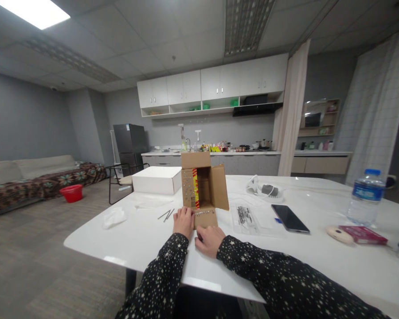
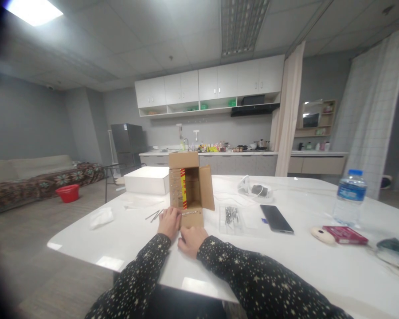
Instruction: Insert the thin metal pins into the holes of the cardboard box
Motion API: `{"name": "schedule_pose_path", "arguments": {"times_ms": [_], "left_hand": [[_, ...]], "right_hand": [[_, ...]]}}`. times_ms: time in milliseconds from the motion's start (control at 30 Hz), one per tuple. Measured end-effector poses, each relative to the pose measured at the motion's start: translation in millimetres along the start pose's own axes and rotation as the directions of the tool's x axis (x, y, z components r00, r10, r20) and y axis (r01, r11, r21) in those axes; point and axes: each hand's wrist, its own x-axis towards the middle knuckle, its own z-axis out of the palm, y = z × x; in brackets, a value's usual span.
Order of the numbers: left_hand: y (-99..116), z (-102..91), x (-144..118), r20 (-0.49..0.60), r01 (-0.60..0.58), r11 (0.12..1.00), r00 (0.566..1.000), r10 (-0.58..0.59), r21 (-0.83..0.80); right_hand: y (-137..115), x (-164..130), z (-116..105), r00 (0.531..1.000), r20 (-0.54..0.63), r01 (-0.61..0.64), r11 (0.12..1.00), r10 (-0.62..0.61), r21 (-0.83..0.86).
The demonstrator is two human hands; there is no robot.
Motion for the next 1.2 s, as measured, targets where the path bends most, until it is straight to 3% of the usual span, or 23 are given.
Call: {"name": "schedule_pose_path", "arguments": {"times_ms": [367,667,1200], "left_hand": [[-3.0,4.7,1.1,-0.007,-0.004,1.0,1.0,0.004,-0.004],[-1.7,5.4,1.1,0.004,0.014,1.0,1.0,-0.014,-0.006],[1.6,-2.9,-1.1,0.011,-0.011,1.0,1.0,0.011,0.022]], "right_hand": [[1.0,1.1,3.6,0.999,-0.046,0.028,1.0,-0.028,-0.002],[1.9,0.2,1.9,0.999,-0.013,0.035,0.999,-0.035,0.006],[0.2,0.5,1.6,0.998,-0.031,0.056,0.997,-0.058,-0.047]]}}
